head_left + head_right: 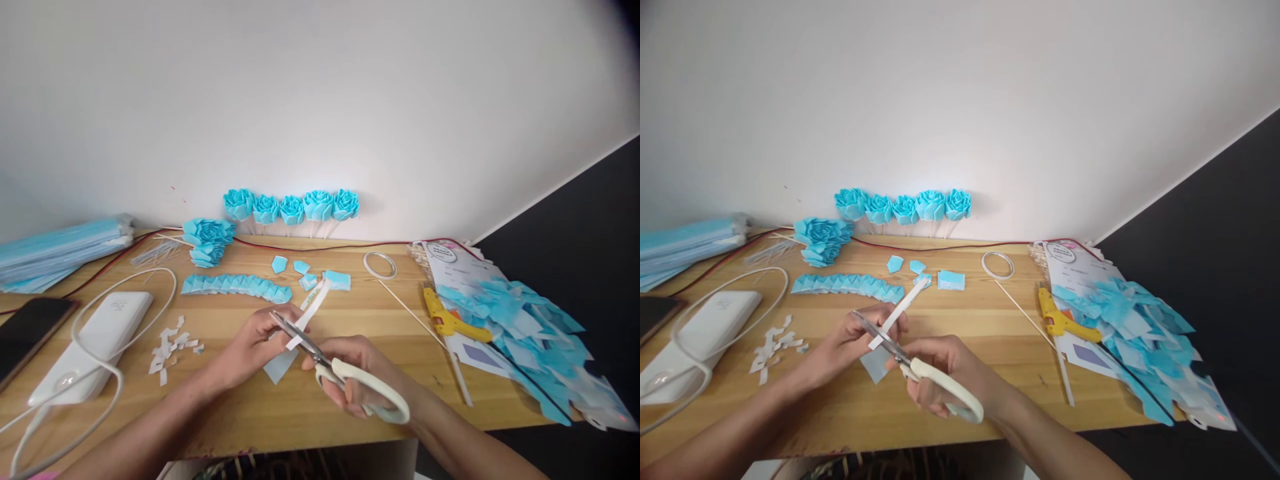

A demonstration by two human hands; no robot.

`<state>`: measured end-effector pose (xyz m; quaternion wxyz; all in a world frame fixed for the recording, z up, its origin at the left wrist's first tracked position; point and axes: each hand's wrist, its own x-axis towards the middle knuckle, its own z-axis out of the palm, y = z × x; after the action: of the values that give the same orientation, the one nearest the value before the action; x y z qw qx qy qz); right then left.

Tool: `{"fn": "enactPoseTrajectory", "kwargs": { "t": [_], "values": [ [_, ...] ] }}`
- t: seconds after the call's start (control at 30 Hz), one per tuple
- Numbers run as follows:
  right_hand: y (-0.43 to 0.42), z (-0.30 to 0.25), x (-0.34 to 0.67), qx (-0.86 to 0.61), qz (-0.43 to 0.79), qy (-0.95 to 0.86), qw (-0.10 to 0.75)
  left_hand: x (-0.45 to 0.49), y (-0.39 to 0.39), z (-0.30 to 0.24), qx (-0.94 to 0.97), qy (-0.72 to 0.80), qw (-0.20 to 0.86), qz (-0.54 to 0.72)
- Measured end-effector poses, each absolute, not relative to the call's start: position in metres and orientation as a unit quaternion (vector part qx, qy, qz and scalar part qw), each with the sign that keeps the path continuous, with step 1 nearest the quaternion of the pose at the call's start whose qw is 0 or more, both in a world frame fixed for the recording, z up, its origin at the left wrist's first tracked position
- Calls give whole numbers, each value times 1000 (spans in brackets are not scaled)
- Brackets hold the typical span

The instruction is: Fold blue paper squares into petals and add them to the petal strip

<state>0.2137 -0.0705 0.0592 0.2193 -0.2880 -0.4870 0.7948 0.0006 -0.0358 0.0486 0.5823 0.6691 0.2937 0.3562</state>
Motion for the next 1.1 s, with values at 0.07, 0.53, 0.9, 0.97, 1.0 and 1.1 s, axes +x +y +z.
{"fn": "enactPoseTrajectory", "kwargs": {
  "t": [0.07,0.53,0.9,0.97,1.0,1.1],
  "values": [
    [-75,64,209,-308,728,-584,184,1,-33,47,661,331,575,352],
    [-74,55,253,-333,735,-559,190,-4,-32,43,618,337,610,364],
    [-70,50,248,-328,749,-548,177,-2,-32,53,653,329,587,347],
    [-70,49,249,-325,754,-544,173,-2,-31,52,662,320,581,350],
    [-70,50,251,-330,754,-543,168,-2,-31,51,668,317,573,353],
    [-73,57,261,-360,743,-542,153,-2,-30,52,682,318,546,369]
  ]
}}
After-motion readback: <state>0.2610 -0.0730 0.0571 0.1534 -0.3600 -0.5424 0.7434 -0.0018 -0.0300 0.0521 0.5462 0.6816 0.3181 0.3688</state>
